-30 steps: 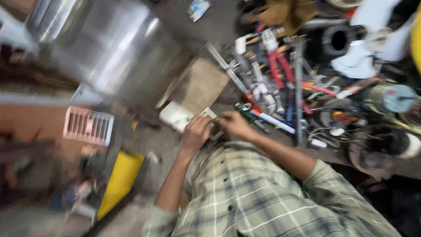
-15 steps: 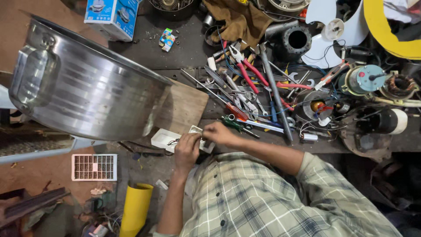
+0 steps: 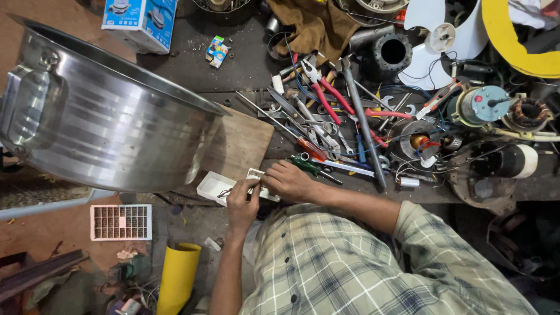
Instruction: The person sits at a cluttered workbench assembling a small white electrical switch/socket box. They handle the plastic housing and internal components, position wires and terminals, and use a screwdriver to tighten screws on the unit, working on it piece by piece throughout the clip.
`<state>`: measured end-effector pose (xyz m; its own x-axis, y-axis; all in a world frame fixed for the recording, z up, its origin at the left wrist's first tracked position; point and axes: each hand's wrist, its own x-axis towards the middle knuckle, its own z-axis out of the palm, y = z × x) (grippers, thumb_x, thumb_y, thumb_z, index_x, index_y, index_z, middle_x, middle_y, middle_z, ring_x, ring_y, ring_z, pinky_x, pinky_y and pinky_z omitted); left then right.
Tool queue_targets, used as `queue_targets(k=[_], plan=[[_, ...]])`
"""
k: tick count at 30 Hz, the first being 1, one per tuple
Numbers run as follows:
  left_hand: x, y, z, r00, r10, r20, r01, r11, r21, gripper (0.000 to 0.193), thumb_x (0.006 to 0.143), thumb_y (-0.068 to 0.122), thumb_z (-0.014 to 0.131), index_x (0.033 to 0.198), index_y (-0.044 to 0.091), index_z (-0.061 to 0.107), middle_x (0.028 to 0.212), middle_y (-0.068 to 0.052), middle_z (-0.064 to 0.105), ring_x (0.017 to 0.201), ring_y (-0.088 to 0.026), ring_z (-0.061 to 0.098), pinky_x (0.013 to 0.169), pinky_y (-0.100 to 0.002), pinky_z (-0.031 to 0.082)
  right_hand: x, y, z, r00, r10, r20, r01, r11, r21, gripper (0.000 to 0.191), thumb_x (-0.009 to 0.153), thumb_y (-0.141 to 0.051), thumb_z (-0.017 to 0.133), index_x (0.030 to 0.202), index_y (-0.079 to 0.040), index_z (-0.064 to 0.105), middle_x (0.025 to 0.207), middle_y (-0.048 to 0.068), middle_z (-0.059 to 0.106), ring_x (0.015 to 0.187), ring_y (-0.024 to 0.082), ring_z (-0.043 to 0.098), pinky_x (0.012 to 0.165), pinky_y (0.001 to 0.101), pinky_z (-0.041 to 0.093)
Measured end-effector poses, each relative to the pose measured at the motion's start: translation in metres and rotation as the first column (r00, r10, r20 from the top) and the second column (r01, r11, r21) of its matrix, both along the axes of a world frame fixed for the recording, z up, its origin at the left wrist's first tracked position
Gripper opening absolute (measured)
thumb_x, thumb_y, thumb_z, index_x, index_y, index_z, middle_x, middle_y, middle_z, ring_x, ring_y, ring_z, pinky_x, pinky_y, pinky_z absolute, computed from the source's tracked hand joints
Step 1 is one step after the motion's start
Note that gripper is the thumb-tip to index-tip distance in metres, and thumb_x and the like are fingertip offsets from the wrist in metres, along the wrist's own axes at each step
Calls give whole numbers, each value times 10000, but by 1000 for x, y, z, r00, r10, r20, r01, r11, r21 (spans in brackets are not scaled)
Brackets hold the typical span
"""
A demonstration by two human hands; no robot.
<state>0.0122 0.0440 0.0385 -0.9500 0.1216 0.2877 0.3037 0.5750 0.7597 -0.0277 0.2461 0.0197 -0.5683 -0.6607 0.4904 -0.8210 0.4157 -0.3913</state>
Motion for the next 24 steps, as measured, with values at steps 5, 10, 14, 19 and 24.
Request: queue_targets(k=[5,10,14,19,24], plan=[[2,-4,-2,971,-114,-208,67,973,-219,202,842,7,764,1021,41,678,1025,-111,728,925,-318,694,803,-435,559,-3,-6,-35,600,0,800,154,981,-115,179,992,-205,697,1006,-27,678,844,75,648,755,234,598,667,348,465],[2,-3,-3,951,-186,-249,113,953,-281,278,802,-49,720,1070,14,686,1054,-120,735,950,-317,696,803,-419,567,-10,-2,-57,46,228,973,254,939,-232,198,984,-227,685,1016,-33,710,826,8,702,716,116,592,640,300,485],[3,-4,-2,993,-56,-101,42,990,-137,237,846,-21,745,1070,43,701,1041,-121,729,964,-315,695,841,-417,561,-9,-3,-36,603,130,787,74,973,-218,178,932,-242,700,973,-71,677,838,14,675,760,166,626,680,343,521],[1,-11,-3,995,-34,-99,22,993,-117,296,773,-4,726,1066,30,711,1035,-144,722,992,-362,689,876,-448,552,-20,-5,-17,991,131,-6,-131,989,63,195,796,-197,698,928,-73,626,799,62,576,725,258,597,628,437,446],[0,-13,-3,993,7,-119,-20,994,-105,219,838,3,740,1050,52,719,1018,-112,731,961,-326,704,852,-416,565,-11,-19,-43,642,-6,767,226,957,-182,138,889,-179,693,907,-52,641,775,68,593,658,191,566,595,362,423]])
